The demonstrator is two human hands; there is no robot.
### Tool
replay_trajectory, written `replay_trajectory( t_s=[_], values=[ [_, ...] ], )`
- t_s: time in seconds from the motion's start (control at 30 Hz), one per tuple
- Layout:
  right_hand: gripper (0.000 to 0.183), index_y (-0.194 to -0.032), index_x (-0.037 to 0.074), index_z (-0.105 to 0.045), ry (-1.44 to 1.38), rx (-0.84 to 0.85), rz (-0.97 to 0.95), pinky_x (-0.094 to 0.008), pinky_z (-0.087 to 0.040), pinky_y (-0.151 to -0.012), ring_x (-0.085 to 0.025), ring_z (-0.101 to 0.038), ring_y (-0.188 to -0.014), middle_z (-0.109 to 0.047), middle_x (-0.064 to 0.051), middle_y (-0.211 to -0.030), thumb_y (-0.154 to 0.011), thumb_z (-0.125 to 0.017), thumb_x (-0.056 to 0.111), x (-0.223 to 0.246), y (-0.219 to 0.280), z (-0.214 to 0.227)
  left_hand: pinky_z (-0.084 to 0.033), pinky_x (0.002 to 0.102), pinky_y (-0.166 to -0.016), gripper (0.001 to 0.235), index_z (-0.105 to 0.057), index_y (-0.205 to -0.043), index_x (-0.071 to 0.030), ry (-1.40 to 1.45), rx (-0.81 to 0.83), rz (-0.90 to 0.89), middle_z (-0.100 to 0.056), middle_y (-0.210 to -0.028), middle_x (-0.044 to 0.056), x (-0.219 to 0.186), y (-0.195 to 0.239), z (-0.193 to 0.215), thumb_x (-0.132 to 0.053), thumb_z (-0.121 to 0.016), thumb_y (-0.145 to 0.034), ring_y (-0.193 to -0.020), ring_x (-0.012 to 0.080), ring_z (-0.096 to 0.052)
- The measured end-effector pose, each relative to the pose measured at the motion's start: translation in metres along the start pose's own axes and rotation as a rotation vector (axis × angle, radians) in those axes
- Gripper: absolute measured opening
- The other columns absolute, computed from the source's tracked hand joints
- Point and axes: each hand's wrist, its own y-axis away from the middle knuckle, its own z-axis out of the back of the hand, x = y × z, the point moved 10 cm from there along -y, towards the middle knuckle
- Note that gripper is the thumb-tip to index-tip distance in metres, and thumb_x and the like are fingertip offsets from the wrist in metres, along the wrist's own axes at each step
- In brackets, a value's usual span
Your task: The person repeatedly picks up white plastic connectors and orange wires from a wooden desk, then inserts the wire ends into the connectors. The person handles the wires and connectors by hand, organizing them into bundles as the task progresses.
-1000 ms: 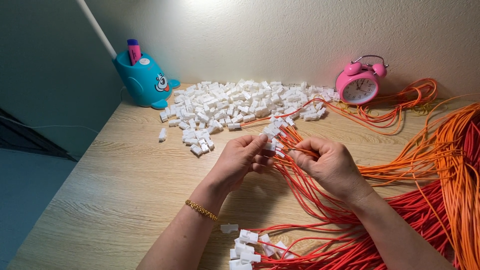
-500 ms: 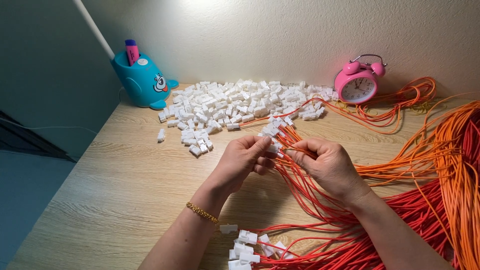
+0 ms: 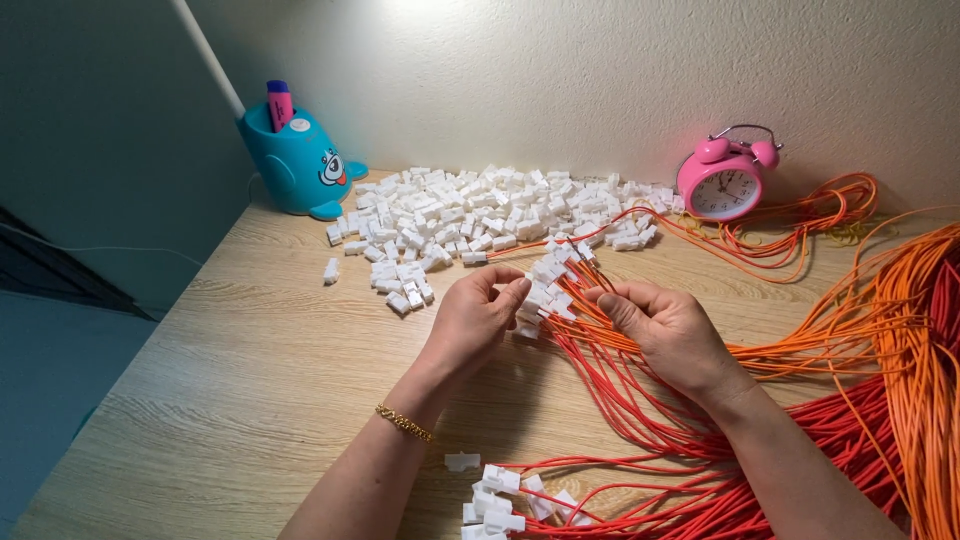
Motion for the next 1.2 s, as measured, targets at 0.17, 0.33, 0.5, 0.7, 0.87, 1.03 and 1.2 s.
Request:
replay_trajectory(
  t_s=[0.17, 0.33, 0.5, 0.7, 0.87, 1.03, 1.2],
  values=[
    [0.02, -0.095, 0.009, -0.08, 0.037, 0.045, -0.02, -0.025, -0.046, -0.068, -0.011, -0.05, -0.066, -0.058, -0.002, -0.058, -0.093, -0.066, 0.023, 0.005, 0.002, -0.007, -0.044, 0.019, -0.045, 0.031, -0.066, -0.117, -0.005, 0.457, 0.015, -0.226, -0.062, -0.061, 0.007, -0.039, 0.015, -0.006, -0.026, -0.065, -0.094, -0.048, 0.0093, -0.053],
    [0.021, -0.098, 0.008, -0.08, 0.074, 0.067, -0.007, -0.032, -0.05, -0.079, -0.013, -0.054, -0.077, -0.07, -0.008, -0.071, -0.09, -0.067, 0.023, -0.001, 0.001, -0.009, -0.049, 0.018, -0.044, 0.03, -0.067, -0.116, -0.008, 0.645, 0.052, -0.265, -0.067, -0.077, 0.009, -0.039, 0.014, -0.013, -0.023, -0.071, -0.09, -0.051, 0.0081, -0.058],
    [0.023, -0.094, 0.011, -0.081, 0.109, 0.071, 0.047, -0.031, -0.051, -0.073, -0.013, -0.055, -0.068, -0.064, -0.008, -0.065, -0.092, -0.067, 0.029, -0.002, 0.0, -0.008, -0.055, 0.021, -0.044, 0.018, -0.069, -0.103, -0.003, 0.728, 0.069, -0.12, -0.07, -0.083, 0.013, -0.004, -0.005, -0.024, -0.013, -0.071, -0.088, -0.057, 0.0182, -0.069],
    [0.021, -0.089, 0.01, -0.079, 0.074, 0.02, 0.037, -0.024, -0.048, -0.065, -0.01, -0.051, -0.06, -0.056, -0.004, -0.054, -0.093, -0.067, 0.027, -0.011, -0.002, 0.0, -0.057, 0.02, -0.046, 0.012, -0.062, -0.101, -0.005, 0.872, 0.169, -0.039, -0.072, -0.092, 0.013, -0.021, 0.014, -0.035, -0.01, -0.065, -0.091, -0.066, 0.0185, -0.073],
    [0.016, -0.088, 0.008, -0.078, 0.039, 0.004, 0.035, -0.026, -0.048, -0.067, -0.01, -0.051, -0.067, -0.061, -0.005, -0.063, -0.09, -0.072, 0.023, -0.013, -0.003, 0.002, -0.059, 0.021, -0.047, 0.013, -0.061, -0.102, -0.005, 0.899, 0.198, -0.012, -0.072, -0.093, 0.014, -0.02, 0.014, -0.038, -0.011, -0.066, -0.092, -0.069, 0.0206, -0.073],
    [0.014, -0.087, 0.006, -0.078, 0.057, -0.041, 0.036, -0.026, -0.049, -0.066, -0.01, -0.054, -0.068, -0.061, -0.009, -0.068, -0.085, -0.077, 0.021, -0.018, -0.002, 0.006, -0.06, 0.022, -0.048, 0.021, -0.061, -0.109, -0.004, 0.937, 0.202, 0.028, -0.071, -0.095, 0.016, -0.016, 0.014, -0.039, -0.013, -0.068, -0.091, -0.07, 0.0236, -0.073],
    [0.012, -0.088, 0.006, -0.078, 0.101, -0.085, 0.029, -0.025, -0.049, -0.064, -0.01, -0.054, -0.067, -0.059, -0.008, -0.07, -0.083, -0.079, 0.016, -0.013, -0.001, 0.009, -0.061, 0.022, -0.048, 0.022, -0.065, -0.106, 0.0, 0.923, 0.196, 0.044, -0.071, -0.091, 0.021, -0.009, 0.011, -0.039, -0.012, -0.071, -0.088, -0.067, 0.0235, -0.073]
  ],
)
